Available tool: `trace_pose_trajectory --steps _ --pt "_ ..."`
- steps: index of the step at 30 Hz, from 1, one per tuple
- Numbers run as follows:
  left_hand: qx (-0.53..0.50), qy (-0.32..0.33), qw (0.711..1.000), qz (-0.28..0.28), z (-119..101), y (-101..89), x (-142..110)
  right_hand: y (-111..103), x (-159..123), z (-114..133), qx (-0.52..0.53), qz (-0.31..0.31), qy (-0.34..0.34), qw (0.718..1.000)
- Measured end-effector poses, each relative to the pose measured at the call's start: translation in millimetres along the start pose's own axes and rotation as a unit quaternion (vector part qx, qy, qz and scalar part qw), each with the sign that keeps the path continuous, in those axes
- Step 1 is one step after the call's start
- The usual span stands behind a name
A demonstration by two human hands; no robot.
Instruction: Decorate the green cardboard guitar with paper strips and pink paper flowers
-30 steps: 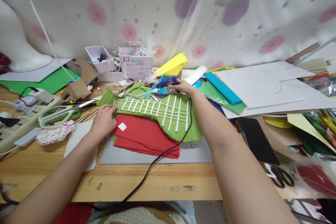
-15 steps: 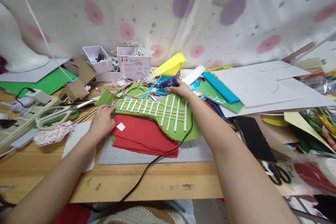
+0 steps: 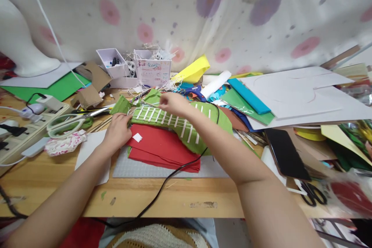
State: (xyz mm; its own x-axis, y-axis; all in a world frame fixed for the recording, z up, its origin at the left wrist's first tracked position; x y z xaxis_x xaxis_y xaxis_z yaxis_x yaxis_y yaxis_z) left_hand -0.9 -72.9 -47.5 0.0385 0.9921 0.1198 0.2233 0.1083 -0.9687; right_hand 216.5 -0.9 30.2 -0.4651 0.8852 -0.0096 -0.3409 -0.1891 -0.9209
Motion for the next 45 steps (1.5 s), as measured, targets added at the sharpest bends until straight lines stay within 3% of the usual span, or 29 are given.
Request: trace_pose_trajectory --steps 4,8,16,25,31,45 --pt "0.006 0.001 1.000 -0.003 -0.2 1.6 1.0 40.8 34.4 43.8 -0.026 0.061 -0.086 0.994" --pt "0.005 -0.003 1.000 0.001 -0.1 3.2 1.7 60.5 53.3 60.4 -0.058 0.079 -0.094 0.991" --pt "0.005 -0.015 1.000 0.013 -2.5 -0.6 1.7 62.5 55.7 64.8 -0.052 0.127 -0.036 0.990" --pt "-0.043 -0.065 0.997 0.012 -3.8 -5.3 0.5 71.3 61.0 58.9 -0.030 0.098 -0.031 0.994" --pt "-0.021 -0.029 0.999 0.004 -3.5 0.5 0.5 74.0 61.6 57.5 -0.019 0.093 -0.033 0.995" --pt "0.002 -0.019 1.000 0.005 -4.3 1.9 0.3 69.9 55.8 57.8 0.006 0.083 -0.041 0.996"
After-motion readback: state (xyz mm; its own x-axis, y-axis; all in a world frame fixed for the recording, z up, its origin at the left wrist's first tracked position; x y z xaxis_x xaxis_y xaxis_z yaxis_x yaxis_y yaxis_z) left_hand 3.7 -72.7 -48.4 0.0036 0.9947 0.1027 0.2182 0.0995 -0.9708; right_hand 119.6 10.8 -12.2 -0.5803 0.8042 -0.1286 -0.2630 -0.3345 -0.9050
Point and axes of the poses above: each hand's wrist, its own x-axis towards the middle knuckle, its own y-axis out of the palm, z = x × y, the point moved 1 cm from there along x, towards the middle knuckle, and after that the axes turned 1 degree about z, right-handed, at the moved point
